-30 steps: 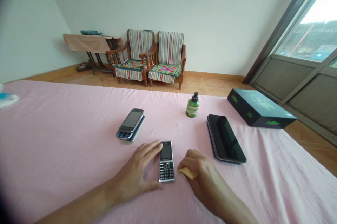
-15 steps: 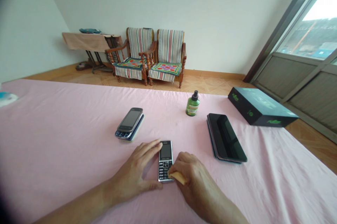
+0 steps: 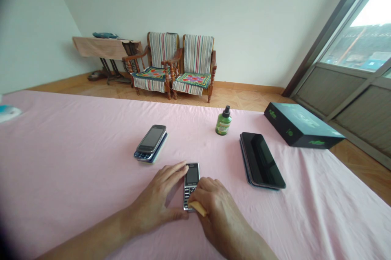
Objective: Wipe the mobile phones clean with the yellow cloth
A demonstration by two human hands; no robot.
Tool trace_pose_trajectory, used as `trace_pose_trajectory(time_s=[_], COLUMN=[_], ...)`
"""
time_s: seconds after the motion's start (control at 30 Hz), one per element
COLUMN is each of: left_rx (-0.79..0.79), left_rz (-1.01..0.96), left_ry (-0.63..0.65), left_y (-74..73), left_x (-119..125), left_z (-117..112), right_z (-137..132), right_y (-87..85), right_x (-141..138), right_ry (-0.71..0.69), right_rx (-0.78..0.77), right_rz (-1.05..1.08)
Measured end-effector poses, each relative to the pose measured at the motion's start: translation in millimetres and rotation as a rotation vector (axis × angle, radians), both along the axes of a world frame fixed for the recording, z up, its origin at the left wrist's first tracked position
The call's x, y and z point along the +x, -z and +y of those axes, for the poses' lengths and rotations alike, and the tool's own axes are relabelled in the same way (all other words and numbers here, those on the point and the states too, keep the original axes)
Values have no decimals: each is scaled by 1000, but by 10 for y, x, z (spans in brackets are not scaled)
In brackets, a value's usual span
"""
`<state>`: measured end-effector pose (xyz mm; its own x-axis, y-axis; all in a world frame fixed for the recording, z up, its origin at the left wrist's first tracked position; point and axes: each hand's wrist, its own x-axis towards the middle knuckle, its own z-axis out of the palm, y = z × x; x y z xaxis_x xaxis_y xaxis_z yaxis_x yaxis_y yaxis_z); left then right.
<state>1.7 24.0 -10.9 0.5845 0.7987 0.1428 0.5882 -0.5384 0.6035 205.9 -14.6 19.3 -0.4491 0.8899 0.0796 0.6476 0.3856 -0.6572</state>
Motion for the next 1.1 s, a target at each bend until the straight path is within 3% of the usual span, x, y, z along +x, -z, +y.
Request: trace_pose_trajectory(time_s=[0.4, 0.73, 1.1], left_rx=[-5, -1, 10], left_rz=[-7, 36, 9], left_ry=[2, 10, 5], left_y=[-27, -38, -36], left_x=[6, 2, -2], left_z=[-12, -11, -16], right_z=[-4, -16, -27], right_y=[-50, -55, 6], right_x=[-112, 93, -89], right_ry=[-39, 9, -10], right_rx=[18, -5, 41], right_rz=[-73, -72, -49])
